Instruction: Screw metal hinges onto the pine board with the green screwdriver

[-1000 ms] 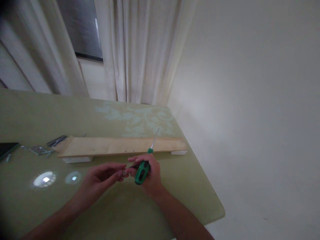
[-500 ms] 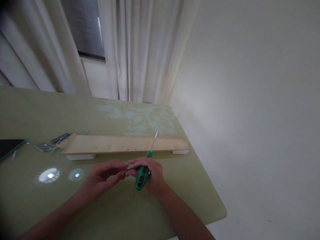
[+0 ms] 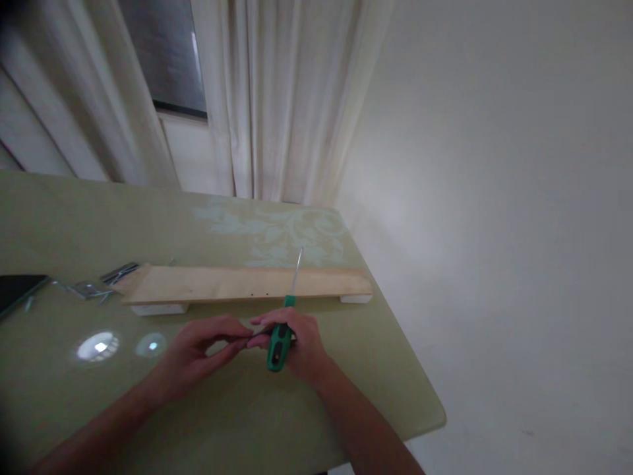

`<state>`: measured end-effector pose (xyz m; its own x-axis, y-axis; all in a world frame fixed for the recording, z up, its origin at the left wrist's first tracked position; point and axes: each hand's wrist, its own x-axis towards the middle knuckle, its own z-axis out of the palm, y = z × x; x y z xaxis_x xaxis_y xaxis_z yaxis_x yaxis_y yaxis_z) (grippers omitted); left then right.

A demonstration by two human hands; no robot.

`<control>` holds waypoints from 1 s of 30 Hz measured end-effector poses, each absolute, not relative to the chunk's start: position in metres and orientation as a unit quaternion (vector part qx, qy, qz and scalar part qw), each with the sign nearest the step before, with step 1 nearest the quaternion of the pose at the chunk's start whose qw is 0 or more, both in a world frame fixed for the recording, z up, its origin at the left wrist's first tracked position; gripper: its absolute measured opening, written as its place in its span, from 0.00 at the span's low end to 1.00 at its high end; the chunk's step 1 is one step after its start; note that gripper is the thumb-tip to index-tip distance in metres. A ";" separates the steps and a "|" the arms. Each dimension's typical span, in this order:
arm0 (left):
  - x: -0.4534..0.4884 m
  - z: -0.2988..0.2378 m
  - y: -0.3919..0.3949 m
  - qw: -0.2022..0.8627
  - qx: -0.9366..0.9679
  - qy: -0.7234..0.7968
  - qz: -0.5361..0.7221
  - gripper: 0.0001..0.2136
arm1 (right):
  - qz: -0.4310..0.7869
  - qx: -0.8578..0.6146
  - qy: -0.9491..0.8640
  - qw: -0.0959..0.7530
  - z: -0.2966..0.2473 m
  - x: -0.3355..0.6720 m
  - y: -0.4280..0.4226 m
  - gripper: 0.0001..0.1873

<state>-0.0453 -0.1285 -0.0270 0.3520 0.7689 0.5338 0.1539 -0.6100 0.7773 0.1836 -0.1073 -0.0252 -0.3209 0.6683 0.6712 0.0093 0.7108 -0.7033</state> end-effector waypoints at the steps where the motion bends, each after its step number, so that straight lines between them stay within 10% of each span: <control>1: -0.046 -0.027 -0.128 0.322 0.759 0.305 0.477 0.10 | 0.310 -0.229 -0.754 0.532 -0.025 0.184 -0.107 0.18; 30: -0.046 -0.029 -0.128 0.225 0.803 0.275 0.479 0.11 | 0.364 -0.263 -0.741 0.500 -0.025 0.184 -0.108 0.15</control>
<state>-0.0461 -0.1280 -0.0292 0.3900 0.6564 0.6458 0.2255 -0.7480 0.6241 0.1837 -0.1077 -0.0255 -0.3620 0.7535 0.5488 0.0267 0.5969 -0.8019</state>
